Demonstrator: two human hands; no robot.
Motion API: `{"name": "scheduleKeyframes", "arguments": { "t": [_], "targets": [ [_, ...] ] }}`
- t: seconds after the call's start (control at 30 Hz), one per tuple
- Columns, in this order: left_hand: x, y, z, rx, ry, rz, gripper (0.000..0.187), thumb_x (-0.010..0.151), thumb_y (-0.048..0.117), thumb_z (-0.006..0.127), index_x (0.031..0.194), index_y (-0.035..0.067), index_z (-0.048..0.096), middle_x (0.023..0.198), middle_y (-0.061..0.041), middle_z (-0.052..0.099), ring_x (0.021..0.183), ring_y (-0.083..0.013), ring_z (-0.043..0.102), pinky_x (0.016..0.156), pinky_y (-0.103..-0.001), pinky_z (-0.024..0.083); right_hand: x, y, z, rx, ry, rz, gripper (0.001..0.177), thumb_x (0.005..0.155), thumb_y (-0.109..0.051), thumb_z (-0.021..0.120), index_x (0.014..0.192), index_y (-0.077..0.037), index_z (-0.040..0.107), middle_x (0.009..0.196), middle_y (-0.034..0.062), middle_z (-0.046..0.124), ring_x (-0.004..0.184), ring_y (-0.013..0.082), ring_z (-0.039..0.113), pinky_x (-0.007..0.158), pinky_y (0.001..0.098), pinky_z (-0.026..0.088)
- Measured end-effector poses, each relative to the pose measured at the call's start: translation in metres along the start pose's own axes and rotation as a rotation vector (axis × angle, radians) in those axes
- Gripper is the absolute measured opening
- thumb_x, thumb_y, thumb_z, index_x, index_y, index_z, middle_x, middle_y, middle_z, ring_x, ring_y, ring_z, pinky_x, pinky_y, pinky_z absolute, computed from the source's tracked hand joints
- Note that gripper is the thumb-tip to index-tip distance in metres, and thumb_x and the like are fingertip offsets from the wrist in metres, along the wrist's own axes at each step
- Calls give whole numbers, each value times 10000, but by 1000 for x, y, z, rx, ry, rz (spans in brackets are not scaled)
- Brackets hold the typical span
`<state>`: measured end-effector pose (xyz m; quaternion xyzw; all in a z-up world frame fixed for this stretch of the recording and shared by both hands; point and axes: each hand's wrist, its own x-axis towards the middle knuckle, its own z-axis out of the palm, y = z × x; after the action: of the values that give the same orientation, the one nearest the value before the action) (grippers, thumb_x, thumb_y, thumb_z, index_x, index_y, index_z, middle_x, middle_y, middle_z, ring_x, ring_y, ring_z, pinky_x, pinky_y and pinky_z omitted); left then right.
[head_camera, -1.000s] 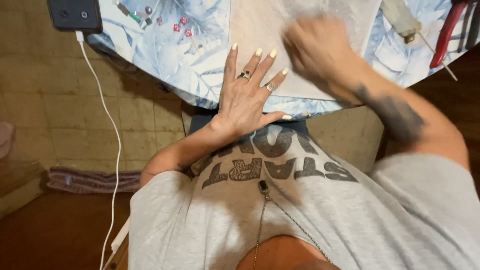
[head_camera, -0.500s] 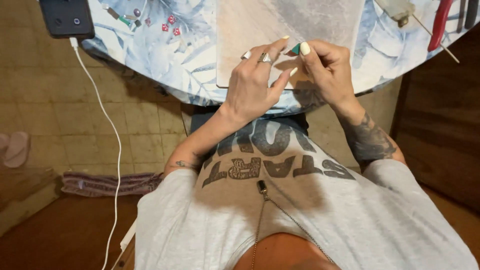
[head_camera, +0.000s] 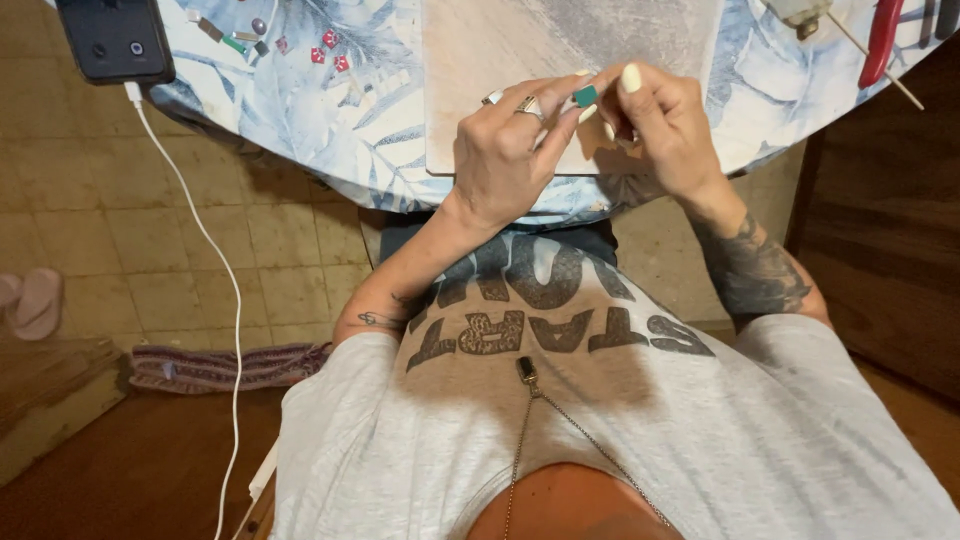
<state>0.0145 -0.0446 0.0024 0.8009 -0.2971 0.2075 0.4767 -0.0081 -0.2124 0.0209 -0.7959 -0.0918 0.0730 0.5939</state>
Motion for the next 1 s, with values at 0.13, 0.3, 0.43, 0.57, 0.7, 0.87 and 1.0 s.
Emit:
{"name": "scheduleKeyframes", "arguments": {
  "t": [0.13, 0.3, 0.43, 0.57, 0.7, 0.87, 1.0],
  "targets": [
    [-2, 1, -5, -10, 2, -9, 200, 779, 68, 656, 627, -51, 603, 927, -102, 611, 466, -176, 568, 386, -274, 409, 7, -13, -2, -38, -50, -45, 405, 971, -310, 284, 919, 25, 506, 632, 80, 430, 543, 149, 406, 507, 239, 342],
    [-7, -3, -9, 11, -14, -37, 183, 789, 103, 669, 936, 6, 619, 908, -135, 626, 609, -223, 644, 475, -297, 490, 15, -20, 2, -258, -90, -173, 418, 984, -259, 300, 772, 31, 513, 622, 84, 472, 552, 157, 441, 514, 269, 332],
    [-14, -3, -10, 71, -157, -35, 277, 806, 139, 655, 1044, 30, 565, 969, -149, 617, 625, -191, 626, 511, -283, 521, 15, -14, -2, -447, -120, -289, 268, 968, -138, 451, 790, 33, 556, 647, 82, 494, 526, 146, 410, 471, 257, 310],
    [-19, -8, -13, 326, -444, 3, 398, 794, 287, 649, 1118, 85, 539, 1106, -111, 558, 1072, -278, 488, 916, -410, 355, 4, 0, -12, -1006, -96, -344, 160, 956, -90, 491, 806, -34, 482, 708, 77, 491, 527, 190, 438, 405, 288, 339],
    [-27, -12, -17, 381, -446, 37, 288, 796, 288, 658, 1039, 134, 633, 1151, -118, 544, 1106, -294, 481, 992, -496, 177, -6, 20, -22, -1476, -146, -323, 277, 978, -285, 473, 765, -108, 459, 653, 13, 433, 462, 133, 421, 348, 248, 314],
    [-27, -14, -19, 467, -630, -9, 367, 865, 358, 500, 1195, 199, 521, 1296, -43, 424, 1212, -230, 374, 1012, -551, 28, 18, 5, -7, -1405, -209, -292, 267, 951, -188, 445, 703, -90, 432, 616, 35, 433, 461, 139, 360, 389, 269, 300],
    [-27, -16, -16, 523, -717, -47, 389, 878, 392, 419, 1224, 224, 478, 1321, -30, 386, 1251, -203, 293, 1020, -531, -22, 75, -6, 17, -1263, -142, -417, 219, 955, -87, 443, 739, -69, 409, 624, 53, 386, 502, 168, 315, 463, 307, 263]
  ]
}}
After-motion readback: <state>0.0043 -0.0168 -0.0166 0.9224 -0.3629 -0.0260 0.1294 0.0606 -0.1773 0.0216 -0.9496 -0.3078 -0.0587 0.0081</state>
